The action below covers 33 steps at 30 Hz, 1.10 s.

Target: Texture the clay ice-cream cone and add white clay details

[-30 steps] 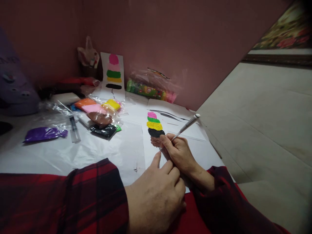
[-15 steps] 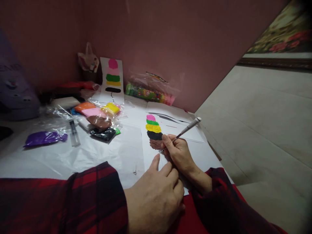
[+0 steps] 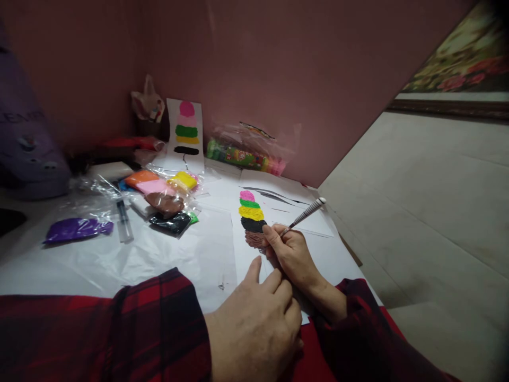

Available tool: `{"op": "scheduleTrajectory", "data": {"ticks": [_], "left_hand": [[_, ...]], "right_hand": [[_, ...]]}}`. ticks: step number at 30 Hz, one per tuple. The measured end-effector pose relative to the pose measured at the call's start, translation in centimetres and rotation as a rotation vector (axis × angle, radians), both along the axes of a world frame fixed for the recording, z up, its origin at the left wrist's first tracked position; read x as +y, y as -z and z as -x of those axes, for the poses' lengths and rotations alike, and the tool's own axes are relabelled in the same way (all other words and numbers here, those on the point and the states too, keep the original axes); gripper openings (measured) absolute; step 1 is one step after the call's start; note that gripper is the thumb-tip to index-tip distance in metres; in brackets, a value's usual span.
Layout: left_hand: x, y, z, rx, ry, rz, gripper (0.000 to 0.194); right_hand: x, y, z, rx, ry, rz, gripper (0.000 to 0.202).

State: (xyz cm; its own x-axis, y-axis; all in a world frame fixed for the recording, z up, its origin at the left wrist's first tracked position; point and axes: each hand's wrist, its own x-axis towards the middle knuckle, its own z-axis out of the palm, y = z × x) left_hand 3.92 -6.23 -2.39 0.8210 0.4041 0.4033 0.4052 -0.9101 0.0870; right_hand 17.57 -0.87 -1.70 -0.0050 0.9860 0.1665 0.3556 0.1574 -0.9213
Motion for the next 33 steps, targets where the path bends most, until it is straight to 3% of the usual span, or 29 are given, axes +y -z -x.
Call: {"op": "scheduleTrajectory", "data": {"ticks": [25, 33], "left_hand": [[-0.1, -0.1, 0.0, -0.029, -0.01, -0.03, 0.03], [-0.2, -0.1, 0.1, -0.033, 0.0, -0.015, 0.03]], "right_hand": [[0.3, -0.4, 1.1, -0.108, 0.013, -0.078, 0.042], [0.1, -0.2, 1.1, -0.01, 0.019, -0.065, 0.044]]}}
